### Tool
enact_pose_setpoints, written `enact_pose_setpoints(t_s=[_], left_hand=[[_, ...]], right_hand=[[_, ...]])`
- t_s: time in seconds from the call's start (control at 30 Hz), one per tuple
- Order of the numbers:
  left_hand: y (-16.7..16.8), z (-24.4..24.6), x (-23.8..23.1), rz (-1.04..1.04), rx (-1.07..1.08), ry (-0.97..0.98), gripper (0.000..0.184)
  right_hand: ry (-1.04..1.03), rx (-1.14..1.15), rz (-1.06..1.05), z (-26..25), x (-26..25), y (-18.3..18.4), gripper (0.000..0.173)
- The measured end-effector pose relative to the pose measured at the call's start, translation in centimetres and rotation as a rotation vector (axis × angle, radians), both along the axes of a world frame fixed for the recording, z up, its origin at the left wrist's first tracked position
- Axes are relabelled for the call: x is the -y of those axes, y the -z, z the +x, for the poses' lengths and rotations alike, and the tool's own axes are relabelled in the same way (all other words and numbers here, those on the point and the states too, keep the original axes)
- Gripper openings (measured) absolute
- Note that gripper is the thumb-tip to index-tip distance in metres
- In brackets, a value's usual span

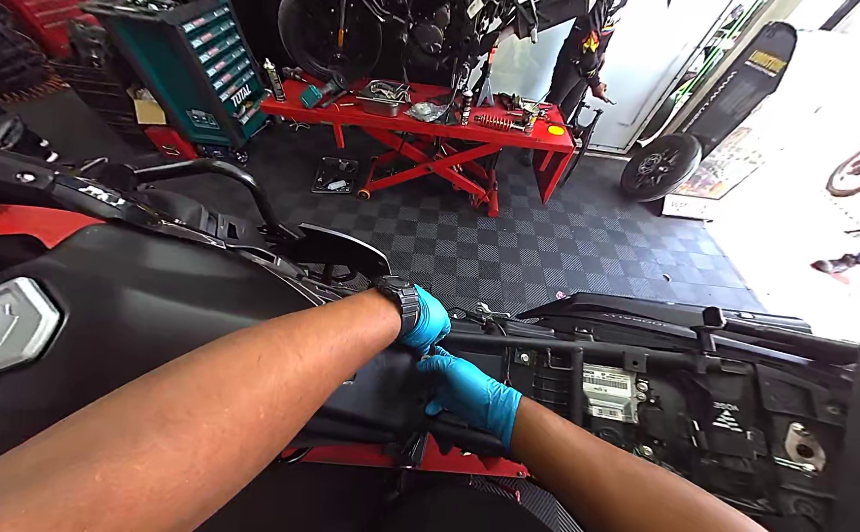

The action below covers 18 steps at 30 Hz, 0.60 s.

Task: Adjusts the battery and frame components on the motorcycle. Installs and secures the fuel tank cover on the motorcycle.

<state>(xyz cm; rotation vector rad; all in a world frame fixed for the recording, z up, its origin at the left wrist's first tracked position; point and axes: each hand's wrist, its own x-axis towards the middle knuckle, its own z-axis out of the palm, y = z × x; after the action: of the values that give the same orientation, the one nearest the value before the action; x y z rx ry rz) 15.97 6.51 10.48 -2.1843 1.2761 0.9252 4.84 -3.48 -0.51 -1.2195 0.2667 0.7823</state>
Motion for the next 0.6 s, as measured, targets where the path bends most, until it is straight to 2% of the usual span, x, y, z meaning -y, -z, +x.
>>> enact_pose_setpoints(t_s=[0.07,0.23,0.33,0.43,0.53,0.6], left_hand=[[0.1,0.1,0.0,-0.001,-0.001,0.004,0.020],[0.4,0.2,-0.2,-0.018,-0.002,0.000,0.019],[0.3,0.1,-0.3,-0.024,0.008,-0.016,0.019],[0.3,0.0,-0.5,-0.043,0.023,-0.038,0.018],[-0.1,-0.9,-1.2,-0.161,0.052,-0.187,0.021],[-0.3,-3.0,-2.4,-0.386,0.114,-0.412,0.023]], right_hand=[[0.009,0.015,0.036,0.0,0.1,0.2,0.038],[-0.030,0.059,-0.069,-0.2,-0.2,0.1,0.055],[-0.051,0.089,-0.120,-0.1,-0.3,0.0,0.053],[-0.056,0.095,-0.087,-0.1,-0.1,0.0,0.050],[-0.059,0.113,-0.077,0.1,0.1,0.2,0.043],[-0.058,0.121,-0.043,0.0,0.3,0.4,0.034]])
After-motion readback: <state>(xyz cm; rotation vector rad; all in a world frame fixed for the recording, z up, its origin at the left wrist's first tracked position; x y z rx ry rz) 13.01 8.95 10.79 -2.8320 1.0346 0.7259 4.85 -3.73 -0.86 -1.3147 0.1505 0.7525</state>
